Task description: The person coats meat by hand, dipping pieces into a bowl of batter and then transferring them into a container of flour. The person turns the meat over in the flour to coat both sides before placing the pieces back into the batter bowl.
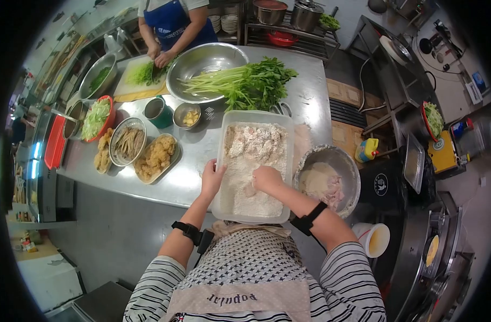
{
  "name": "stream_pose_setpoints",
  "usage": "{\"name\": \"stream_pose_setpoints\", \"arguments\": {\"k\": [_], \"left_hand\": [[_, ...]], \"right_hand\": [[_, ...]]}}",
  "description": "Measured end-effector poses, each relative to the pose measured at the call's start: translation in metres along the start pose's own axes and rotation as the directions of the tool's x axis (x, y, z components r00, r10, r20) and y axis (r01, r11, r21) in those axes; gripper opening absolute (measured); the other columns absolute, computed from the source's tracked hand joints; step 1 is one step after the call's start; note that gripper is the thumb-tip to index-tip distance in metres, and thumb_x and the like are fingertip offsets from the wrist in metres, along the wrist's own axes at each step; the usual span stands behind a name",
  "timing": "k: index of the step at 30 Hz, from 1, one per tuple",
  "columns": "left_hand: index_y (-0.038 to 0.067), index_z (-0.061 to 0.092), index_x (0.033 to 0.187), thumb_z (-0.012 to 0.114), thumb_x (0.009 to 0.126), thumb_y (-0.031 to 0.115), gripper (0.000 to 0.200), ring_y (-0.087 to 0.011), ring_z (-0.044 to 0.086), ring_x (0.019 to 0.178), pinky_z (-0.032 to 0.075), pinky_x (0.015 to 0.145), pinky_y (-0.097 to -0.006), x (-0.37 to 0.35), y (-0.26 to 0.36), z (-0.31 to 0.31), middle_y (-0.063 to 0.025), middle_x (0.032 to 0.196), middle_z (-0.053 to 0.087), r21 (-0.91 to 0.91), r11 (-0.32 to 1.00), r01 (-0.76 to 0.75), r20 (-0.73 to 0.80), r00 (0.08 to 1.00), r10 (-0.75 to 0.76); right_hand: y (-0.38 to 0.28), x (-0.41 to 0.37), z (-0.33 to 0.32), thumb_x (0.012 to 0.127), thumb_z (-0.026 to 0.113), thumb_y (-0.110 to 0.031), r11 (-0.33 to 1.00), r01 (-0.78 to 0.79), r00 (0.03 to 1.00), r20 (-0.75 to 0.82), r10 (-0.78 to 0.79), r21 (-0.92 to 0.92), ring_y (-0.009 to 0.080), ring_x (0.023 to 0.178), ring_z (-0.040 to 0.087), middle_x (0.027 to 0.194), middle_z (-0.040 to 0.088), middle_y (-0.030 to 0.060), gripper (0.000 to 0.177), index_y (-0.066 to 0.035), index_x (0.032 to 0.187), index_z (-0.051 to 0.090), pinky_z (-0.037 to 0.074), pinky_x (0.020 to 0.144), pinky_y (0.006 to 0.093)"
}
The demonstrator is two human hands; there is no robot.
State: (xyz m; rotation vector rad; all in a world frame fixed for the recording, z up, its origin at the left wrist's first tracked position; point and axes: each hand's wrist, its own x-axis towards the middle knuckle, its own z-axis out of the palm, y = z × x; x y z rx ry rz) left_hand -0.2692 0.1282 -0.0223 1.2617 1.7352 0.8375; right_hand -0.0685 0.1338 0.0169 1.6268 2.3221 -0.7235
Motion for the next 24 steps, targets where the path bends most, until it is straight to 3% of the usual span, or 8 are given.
{"name": "stream_pose_setpoints", "arguments": {"k": [2,6,9,11,17,19,22,24], "left_hand": [[-0.003,0.050,0.111,0.062,0.079,0.027,0.045,-0.0174,0.052,0.081,0.042,0.075,-0.0298,0.001,-0.002,0.001,-0.0115,0.091,0.056,-0.034,0.999,-0.017,0.017,1.000,0.017],[-0.002,0.050,0.110,0.062,0.079,0.026,0.043,-0.0163,0.051,0.078,0.042,0.073,-0.0292,0.002,-0.002,0.003,-0.0097,0.088,0.056,-0.030,0.999,-0.026,0.005,1.000,0.026],[-0.002,0.050,0.110,0.061,0.080,0.025,0.042,-0.0148,0.050,0.075,0.042,0.070,-0.0285,0.003,-0.005,0.003,-0.0083,0.085,0.055,-0.010,1.000,-0.014,-0.008,1.000,0.014],[-0.002,0.050,0.110,0.061,0.080,0.025,0.042,-0.0138,0.050,0.075,0.042,0.067,-0.0281,0.003,-0.005,0.003,-0.0084,0.084,0.055,-0.021,0.999,-0.034,0.011,0.999,0.034],[-0.003,0.049,0.111,0.061,0.080,0.024,0.042,-0.0145,0.051,0.075,0.042,0.068,-0.0286,0.005,-0.014,0.008,-0.0092,0.084,0.056,-0.036,0.998,-0.048,-0.026,0.999,0.047],[-0.003,0.051,0.109,0.062,0.079,0.025,0.042,-0.0182,0.053,0.076,0.043,0.070,-0.0304,0.004,-0.014,0.008,-0.0119,0.087,0.057,-0.033,0.998,-0.060,-0.042,0.997,0.059],[-0.004,0.052,0.108,0.062,0.079,0.024,0.041,-0.0206,0.054,0.077,0.044,0.071,-0.0314,0.001,-0.004,0.003,-0.0138,0.088,0.058,-0.061,0.996,-0.058,-0.036,0.998,0.055],[-0.004,0.052,0.108,0.062,0.079,0.023,0.040,-0.0193,0.055,0.075,0.044,0.070,-0.0306,-0.001,0.002,0.003,-0.0130,0.086,0.058,-0.098,0.994,-0.045,0.011,0.999,0.047]], "right_hand": [[-0.012,-0.014,-0.023,0.070,0.053,-0.015,0.988,0.142,0.977,-0.167,-0.129,0.067,0.0322,0.075,0.060,0.075,0.060,0.0164,0.017,-0.001,0.073,0.062,0.049,0.064,0.0425],[-0.018,-0.024,0.028,0.071,0.055,-0.012,0.966,0.243,0.951,-0.172,-0.255,-0.090,0.0313,0.075,0.061,0.074,0.061,0.0141,0.013,-0.001,0.072,0.063,0.050,0.064,0.0411],[-0.015,-0.022,0.059,0.070,0.056,-0.011,0.920,0.362,0.932,0.055,-0.358,-0.148,0.0314,0.075,0.061,0.076,0.061,0.0152,0.013,-0.002,0.074,0.064,0.050,0.064,0.0411],[-0.018,-0.021,0.037,0.070,0.056,-0.012,0.947,0.297,0.952,0.111,-0.284,-0.123,0.0306,0.074,0.061,0.077,0.062,0.0147,0.013,-0.002,0.075,0.064,0.051,0.065,0.0407],[0.013,0.026,-0.073,0.071,0.056,-0.013,0.972,0.180,0.980,-0.117,-0.163,0.151,0.0286,0.073,0.061,0.075,0.062,0.0150,0.016,-0.003,0.079,0.064,0.048,0.067,0.0403],[0.042,0.036,-0.087,0.072,0.059,-0.017,0.836,0.265,0.946,-0.297,-0.129,0.480,0.0286,0.071,0.061,0.077,0.062,0.0165,0.016,-0.003,0.080,0.064,0.047,0.065,0.0389],[0.095,0.026,-0.094,0.073,0.060,-0.020,0.739,0.351,0.794,-0.601,0.091,0.576,0.0291,0.071,0.060,0.078,0.063,0.0160,0.019,-0.003,0.082,0.064,0.047,0.065,0.0385],[0.141,-0.003,-0.091,0.073,0.060,-0.020,0.809,0.155,0.844,-0.501,0.190,0.567,0.0293,0.074,0.061,0.080,0.063,0.0159,0.021,-0.003,0.084,0.064,0.047,0.068,0.0386]]}}
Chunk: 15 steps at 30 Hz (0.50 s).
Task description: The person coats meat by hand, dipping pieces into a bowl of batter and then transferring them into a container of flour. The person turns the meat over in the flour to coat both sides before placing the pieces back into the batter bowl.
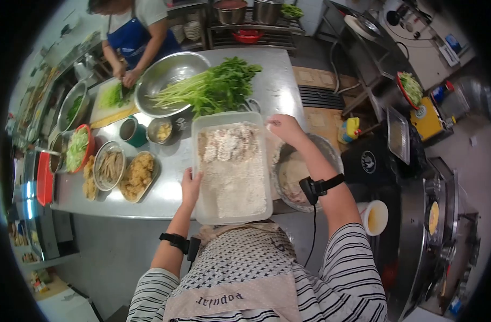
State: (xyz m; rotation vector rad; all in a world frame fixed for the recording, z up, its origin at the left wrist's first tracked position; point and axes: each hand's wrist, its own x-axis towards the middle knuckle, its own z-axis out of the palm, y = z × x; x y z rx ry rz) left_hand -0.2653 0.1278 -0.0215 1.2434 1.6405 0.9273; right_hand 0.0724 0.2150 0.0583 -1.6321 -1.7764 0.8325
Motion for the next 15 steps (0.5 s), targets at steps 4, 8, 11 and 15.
{"name": "stream_pose_setpoints", "arguments": {"k": [4,8,11,15], "left_hand": [[-0.003,0.051,0.107,0.062,0.080,0.022,0.038,-0.0166,0.054,0.072,0.044,0.067,-0.0296,0.001,-0.003,0.000,-0.0112,0.083,0.058,-0.013,1.000,0.001,-0.008,1.000,-0.001],[-0.003,0.051,0.106,0.061,0.080,0.022,0.037,-0.0155,0.053,0.070,0.044,0.066,-0.0293,0.003,-0.007,0.001,-0.0101,0.082,0.058,0.005,1.000,0.010,-0.014,1.000,-0.010],[-0.003,0.051,0.105,0.061,0.081,0.021,0.036,-0.0151,0.052,0.071,0.044,0.066,-0.0290,0.003,-0.006,0.001,-0.0097,0.082,0.057,-0.009,1.000,-0.002,0.005,1.000,0.002],[-0.003,0.051,0.105,0.061,0.081,0.021,0.035,-0.0147,0.052,0.071,0.043,0.066,-0.0287,0.002,-0.002,0.000,-0.0094,0.082,0.057,-0.003,1.000,-0.014,0.006,1.000,0.014]], "right_hand": [[0.086,-0.064,-0.044,0.070,0.060,-0.020,0.746,-0.259,0.896,0.135,0.422,-0.613,0.0320,0.085,0.060,0.087,0.063,0.0166,0.027,-0.003,0.091,0.062,0.047,0.074,0.0397],[0.130,-0.138,-0.021,0.067,0.061,-0.017,0.502,-0.423,0.803,-0.056,0.594,-0.754,0.0345,0.088,0.058,0.093,0.061,0.0168,0.035,-0.006,0.100,0.058,0.046,0.075,0.0406],[0.140,-0.149,0.005,0.070,0.058,-0.009,0.815,-0.469,0.880,-0.100,0.465,-0.341,0.0359,0.089,0.058,0.099,0.059,0.0198,0.036,-0.004,0.105,0.054,0.046,0.075,0.0414],[0.140,-0.138,0.001,0.069,0.055,-0.005,0.691,-0.641,0.764,0.191,0.617,0.334,0.0375,0.085,0.057,0.099,0.060,0.0185,0.037,-0.004,0.107,0.053,0.046,0.075,0.0407]]}}
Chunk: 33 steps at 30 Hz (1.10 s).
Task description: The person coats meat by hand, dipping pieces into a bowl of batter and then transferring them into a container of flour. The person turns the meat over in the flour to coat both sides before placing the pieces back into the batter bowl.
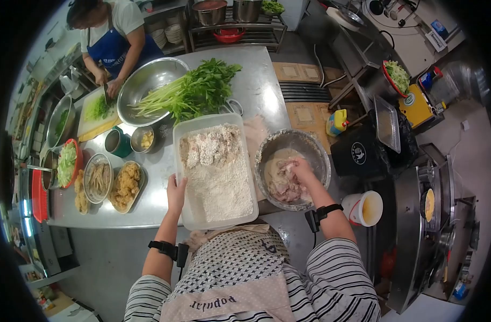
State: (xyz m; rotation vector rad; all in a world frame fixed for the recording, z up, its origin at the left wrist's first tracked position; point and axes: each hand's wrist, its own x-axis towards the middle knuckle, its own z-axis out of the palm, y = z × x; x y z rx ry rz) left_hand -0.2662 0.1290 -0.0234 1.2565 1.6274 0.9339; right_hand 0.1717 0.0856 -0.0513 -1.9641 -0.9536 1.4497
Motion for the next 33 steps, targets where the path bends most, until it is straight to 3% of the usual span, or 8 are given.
{"name": "stream_pose_setpoints", "arguments": {"k": [3,5,11,18,20,22,28,33], "left_hand": [[-0.003,0.051,0.105,0.060,0.082,0.020,0.035,-0.0144,0.052,0.072,0.043,0.066,-0.0285,0.000,0.000,0.000,-0.0088,0.082,0.057,0.015,1.000,0.007,0.003,1.000,-0.007],[-0.003,0.050,0.106,0.060,0.082,0.020,0.035,-0.0145,0.052,0.072,0.043,0.067,-0.0282,-0.001,0.001,-0.001,-0.0091,0.084,0.057,0.026,1.000,0.006,0.009,1.000,-0.006],[-0.003,0.050,0.110,0.063,0.079,0.028,0.046,-0.0305,0.056,0.093,0.043,0.081,-0.0374,0.009,-0.042,0.008,-0.0189,0.101,0.058,0.208,0.975,-0.071,-0.143,0.984,0.103],[-0.001,0.050,0.111,0.062,0.078,0.029,0.047,-0.0320,0.055,0.094,0.043,0.082,-0.0389,0.003,-0.016,0.006,-0.0207,0.104,0.056,0.248,0.968,0.034,-0.099,0.995,-0.010],[0.003,0.048,0.115,0.061,0.078,0.033,0.050,-0.0322,0.052,0.100,0.042,0.085,-0.0402,0.001,-0.010,0.006,-0.0209,0.107,0.053,0.260,0.959,0.112,-0.089,0.992,-0.091],[0.003,0.050,0.112,0.061,0.077,0.034,0.048,-0.0324,0.052,0.095,0.042,0.082,-0.0402,0.007,-0.032,0.014,-0.0196,0.101,0.055,0.280,0.960,0.021,-0.104,0.995,0.009],[0.002,0.053,0.106,0.059,0.078,0.030,0.040,-0.0305,0.055,0.086,0.043,0.076,-0.0380,0.001,-0.005,0.003,-0.0176,0.090,0.058,0.167,0.986,0.029,-0.078,0.997,-0.016],[0.002,0.053,0.105,0.058,0.079,0.028,0.038,-0.0313,0.055,0.087,0.043,0.077,-0.0383,0.002,-0.005,0.002,-0.0184,0.092,0.058,0.161,0.987,0.021,-0.050,0.999,-0.013]], "right_hand": [[-0.005,0.001,-0.002,0.069,0.056,-0.004,0.970,0.162,0.986,-0.070,-0.152,0.179,0.0365,0.082,0.056,0.098,0.060,0.0166,0.034,-0.003,0.103,0.056,0.046,0.075,0.0397],[-0.010,0.000,-0.001,0.070,0.056,-0.005,0.483,0.069,0.930,-0.119,-0.348,-0.873,0.0354,0.085,0.054,0.092,0.059,0.0170,0.024,-0.001,0.093,0.059,0.045,0.076,0.0402],[-0.003,0.008,0.036,0.069,0.053,-0.004,0.298,0.495,0.721,0.194,-0.666,-0.816,0.0379,0.089,0.051,0.086,0.055,0.0199,0.013,0.001,0.079,0.058,0.041,0.081,0.0427],[-0.022,-0.010,0.038,0.086,0.036,-0.016,0.369,0.261,0.876,0.058,-0.480,-0.892,0.0364,0.089,0.052,0.099,0.053,0.0247,0.028,0.002,0.099,0.054,0.042,0.080,0.0418],[0.007,0.007,0.036,0.076,0.049,-0.007,0.804,0.433,0.848,-0.117,-0.516,-0.408,0.0362,0.081,0.055,0.083,0.058,0.0203,0.015,-0.001,0.087,0.058,0.044,0.074,0.0431],[-0.011,-0.002,0.034,0.069,0.060,-0.012,0.430,0.339,0.826,0.045,-0.563,-0.837,0.0366,0.079,0.055,0.086,0.059,0.0197,0.024,-0.002,0.090,0.061,0.044,0.074,0.0430],[-0.029,0.034,0.010,0.072,0.055,-0.003,0.975,0.166,0.957,-0.216,-0.195,-0.147,0.0259,0.060,0.055,0.064,0.057,0.0107,0.016,0.002,0.086,0.059,0.045,0.062,0.0332],[0.011,0.092,-0.013,0.074,0.049,0.001,0.740,0.435,0.715,-0.303,-0.631,-0.513,0.0148,0.060,0.049,0.061,0.049,0.0066,0.005,0.003,0.077,0.053,0.041,0.057,0.0311]]}}
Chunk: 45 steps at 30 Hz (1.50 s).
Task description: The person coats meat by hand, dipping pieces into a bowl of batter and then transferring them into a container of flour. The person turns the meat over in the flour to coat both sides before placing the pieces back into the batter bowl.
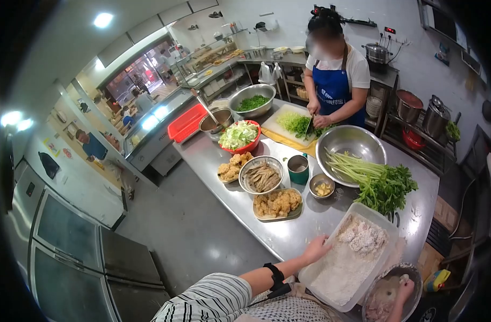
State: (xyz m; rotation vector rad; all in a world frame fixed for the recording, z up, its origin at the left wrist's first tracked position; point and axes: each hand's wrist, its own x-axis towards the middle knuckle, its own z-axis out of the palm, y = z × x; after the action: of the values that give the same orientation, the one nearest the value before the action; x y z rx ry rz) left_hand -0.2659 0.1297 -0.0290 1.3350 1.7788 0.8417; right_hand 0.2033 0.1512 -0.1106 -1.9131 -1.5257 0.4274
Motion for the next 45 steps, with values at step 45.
{"name": "stream_pose_setpoints", "arguments": {"k": [45], "left_hand": [[-0.001,0.048,0.115,0.063,0.076,0.038,0.057,-0.0334,0.055,0.097,0.043,0.083,-0.0391,0.003,-0.009,0.005,-0.0211,0.102,0.057,0.090,0.995,0.047,-0.007,0.999,-0.047]], "right_hand": [[-0.200,-0.057,-0.086,0.081,0.053,-0.007,0.895,-0.152,0.890,0.453,-0.060,0.419,0.0120,0.084,0.055,0.089,0.061,0.0043,0.017,0.000,0.095,0.060,0.044,0.076,0.0257]]}}
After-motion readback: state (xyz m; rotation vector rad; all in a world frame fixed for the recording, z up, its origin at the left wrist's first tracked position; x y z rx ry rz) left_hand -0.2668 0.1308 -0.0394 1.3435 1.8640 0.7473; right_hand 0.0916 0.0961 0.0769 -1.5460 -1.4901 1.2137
